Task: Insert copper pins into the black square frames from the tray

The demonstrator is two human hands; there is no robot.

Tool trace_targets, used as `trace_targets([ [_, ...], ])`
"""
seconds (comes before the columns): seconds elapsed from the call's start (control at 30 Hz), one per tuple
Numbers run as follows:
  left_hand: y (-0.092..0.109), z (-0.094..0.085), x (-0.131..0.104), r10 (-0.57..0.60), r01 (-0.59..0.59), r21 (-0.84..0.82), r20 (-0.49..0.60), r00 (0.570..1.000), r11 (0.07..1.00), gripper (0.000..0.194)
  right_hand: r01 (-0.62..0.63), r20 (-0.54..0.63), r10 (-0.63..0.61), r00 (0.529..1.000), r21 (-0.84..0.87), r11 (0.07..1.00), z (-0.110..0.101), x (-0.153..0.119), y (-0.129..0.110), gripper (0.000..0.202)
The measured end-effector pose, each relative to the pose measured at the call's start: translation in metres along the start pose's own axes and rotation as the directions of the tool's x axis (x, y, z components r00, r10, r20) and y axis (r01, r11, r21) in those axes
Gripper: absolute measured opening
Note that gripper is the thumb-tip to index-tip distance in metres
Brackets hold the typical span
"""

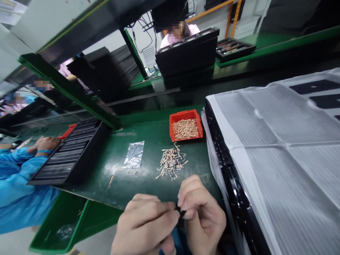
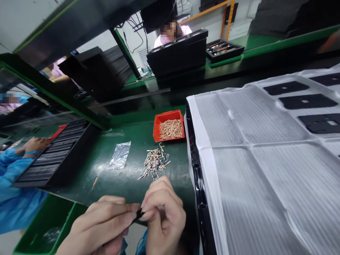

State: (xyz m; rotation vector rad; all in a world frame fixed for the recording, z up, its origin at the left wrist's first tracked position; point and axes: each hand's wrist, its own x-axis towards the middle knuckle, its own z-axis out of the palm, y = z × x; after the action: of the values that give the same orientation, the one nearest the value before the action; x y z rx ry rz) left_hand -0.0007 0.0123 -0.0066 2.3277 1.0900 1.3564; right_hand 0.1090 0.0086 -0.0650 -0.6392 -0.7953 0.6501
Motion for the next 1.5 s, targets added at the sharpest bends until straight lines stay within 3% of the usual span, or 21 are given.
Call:
trace_targets([
  [0.17,-0.007,0.009,0.005,0.047,-0.045,-0.078,0.026,0.999,0.996,0.029,-0.077,-0.004,0.077,0.997,0.06,0.995,-0.001,-0.001,0.003,0.034],
  [0.33,-0.026,-0.009,0.008,0.221,-0.194,-0.196,0.125,0.967,0.961,0.027,-0.095,0.117,0.082,0.99,0.117,0.989,-0.009,0.012,0.003,0.031],
  [0.43,-0.031,-0.012,0.011,0.179,-0.141,-0.248,0.14,0.974,0.959,0.022,-0.053,0.142,0.043,0.989,0.065,0.996,-0.013,0.021,0.003,0.022],
  [0.57,-0.027,0.005,0.015,0.064,-0.072,-0.315,-0.036,0.997,0.946,0.007,-0.123,0.074,0.12,0.99,0.034,0.992,-0.014,0.024,0.003,0.019],
  [0.63,-0.024,0.012,0.014,0.036,-0.062,-0.339,-0.083,0.996,0.939,0.01,-0.165,0.068,0.164,0.984,0.009,0.986,-0.015,0.022,0.004,0.022],
  [0.73,-0.023,0.015,0.011,0.022,-0.03,-0.36,-0.027,0.999,0.932,0.014,-0.166,0.056,0.167,0.984,-0.031,0.986,-0.017,0.019,0.004,0.021],
  [0.8,-0.024,0.015,0.011,0.012,-0.005,-0.388,0.016,1.0,0.922,0.013,-0.118,0.025,0.12,0.992,-0.081,0.99,-0.018,0.016,0.004,0.02],
  [1.0,-0.028,0.026,0.014,0.018,-0.065,-0.554,-0.091,0.996,0.83,0.021,0.119,-0.022,-0.129,0.991,-0.258,0.959,-0.012,0.013,0.004,0.016],
  [1.1,-0.029,0.031,0.016,0.019,-0.072,-0.62,-0.092,0.996,0.781,0.025,0.195,-0.034,-0.213,0.976,-0.283,0.939,-0.008,0.014,0.003,0.017],
  [1.33,-0.031,0.038,0.015,-0.048,-0.034,-0.703,-0.096,0.994,0.711,0.039,0.301,-0.056,-0.341,0.939,-0.352,0.886,-0.004,0.02,0.002,0.026],
  [1.5,-0.029,0.035,0.018,-0.041,-0.019,-0.645,-0.078,0.996,0.764,0.034,0.277,0.001,-0.312,0.95,-0.46,0.843,-0.011,0.017,0.0,0.027],
])
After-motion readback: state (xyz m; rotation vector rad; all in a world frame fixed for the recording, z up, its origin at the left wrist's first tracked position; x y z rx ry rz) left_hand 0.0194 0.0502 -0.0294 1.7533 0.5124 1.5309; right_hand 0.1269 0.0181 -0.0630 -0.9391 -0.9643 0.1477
